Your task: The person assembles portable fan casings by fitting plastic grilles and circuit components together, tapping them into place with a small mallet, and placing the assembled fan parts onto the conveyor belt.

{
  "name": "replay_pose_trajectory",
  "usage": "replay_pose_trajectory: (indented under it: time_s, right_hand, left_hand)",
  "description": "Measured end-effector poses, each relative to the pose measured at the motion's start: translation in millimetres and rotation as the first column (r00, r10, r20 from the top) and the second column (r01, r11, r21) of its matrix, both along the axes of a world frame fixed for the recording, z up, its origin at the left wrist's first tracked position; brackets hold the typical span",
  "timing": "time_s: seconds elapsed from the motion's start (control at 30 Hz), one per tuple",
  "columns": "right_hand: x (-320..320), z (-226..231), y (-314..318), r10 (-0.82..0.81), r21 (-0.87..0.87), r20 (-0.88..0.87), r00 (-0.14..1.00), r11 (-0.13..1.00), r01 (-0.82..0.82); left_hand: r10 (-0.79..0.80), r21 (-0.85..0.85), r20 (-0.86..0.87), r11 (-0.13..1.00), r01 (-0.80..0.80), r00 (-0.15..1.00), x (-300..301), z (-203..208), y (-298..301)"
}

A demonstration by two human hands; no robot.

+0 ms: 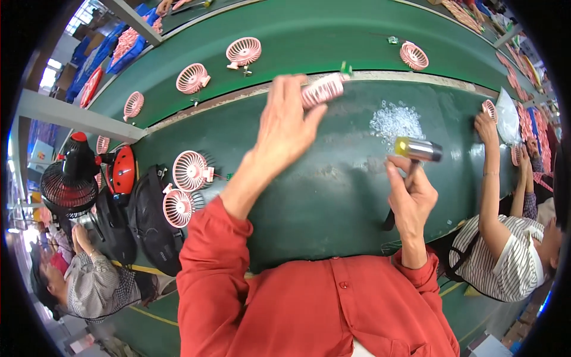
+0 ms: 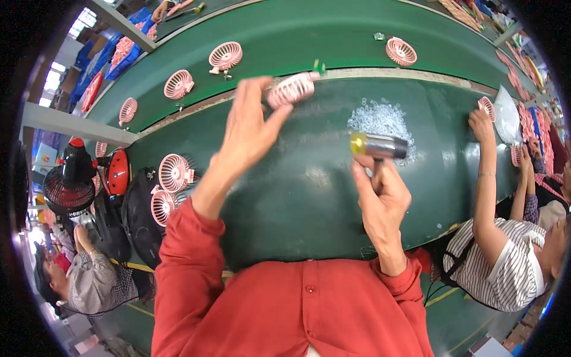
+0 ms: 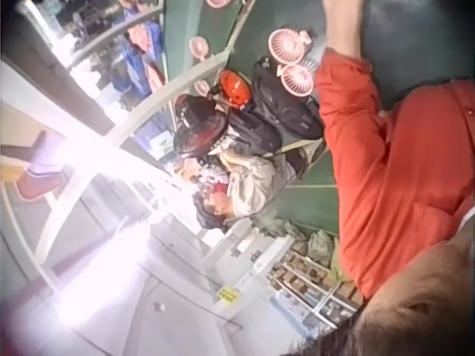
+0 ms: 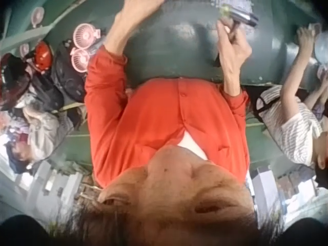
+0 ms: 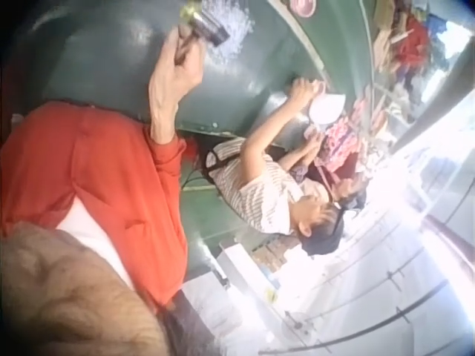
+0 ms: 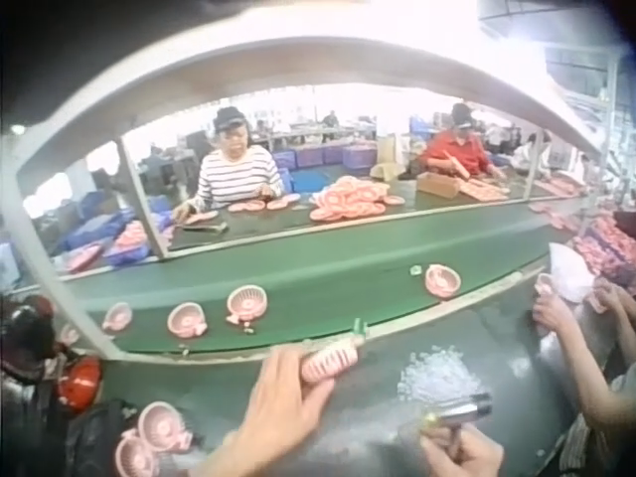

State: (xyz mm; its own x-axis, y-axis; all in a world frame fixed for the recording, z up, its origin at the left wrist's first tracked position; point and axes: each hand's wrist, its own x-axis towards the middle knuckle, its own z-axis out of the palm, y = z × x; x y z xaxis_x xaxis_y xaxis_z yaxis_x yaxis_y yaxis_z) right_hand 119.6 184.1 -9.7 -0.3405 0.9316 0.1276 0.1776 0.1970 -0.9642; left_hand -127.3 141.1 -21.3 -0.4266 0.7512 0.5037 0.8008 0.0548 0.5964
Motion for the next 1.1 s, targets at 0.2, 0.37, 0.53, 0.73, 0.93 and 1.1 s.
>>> replay_pose_trajectory:
  time_s: [0.2, 0.37, 0.53, 0.73, 0.93, 1.1]
  right_hand:
    - [16.4, -6.7, -10.4, 0.090, -0.034, -0.103, 0.991, 0.995, -0.094]
    - [7.0, -3.0, -14.4, 0.184, -0.359, -0.058, 0.981, 0.913, -0.192]
    - [-2.0, -13.7, -15.0, 0.313, -0.338, -0.019, 0.950, 0.892, -0.301]
    - [-0.8, -15.2, -5.2, 0.310, -0.492, -0.058, 0.949, 0.818, -0.297]
    - [-25.4, -10.5, 6.0, 0.315, -0.557, -0.105, 0.943, 0.767, -0.319]
    - [-24.2, -5.2, 9.7, 0.287, -0.588, -0.301, 0.909, 0.695, -0.414]
  left_hand:
    - [0.448, -0.182, -0.327, 0.834, -0.521, 0.832, -130.4, -35.7, -10.6]
    - [0.510, -0.496, -0.219, 0.676, -0.545, 0.832, -176.7, -46.4, -35.2]
    - [0.368, -0.244, -0.104, 0.891, -0.382, 0.924, -196.7, -73.1, -41.4]
    - [0.353, -0.170, 0.019, 0.923, -0.345, 0.936, -99.3, -17.9, -41.6]
    - [-0.104, -0.006, -0.057, 0.995, 0.104, 0.993, 40.2, 2.6, -88.0]
    - [-0.296, 0.061, 0.060, 0.954, 0.292, 0.953, 87.1, 4.8, -108.9]
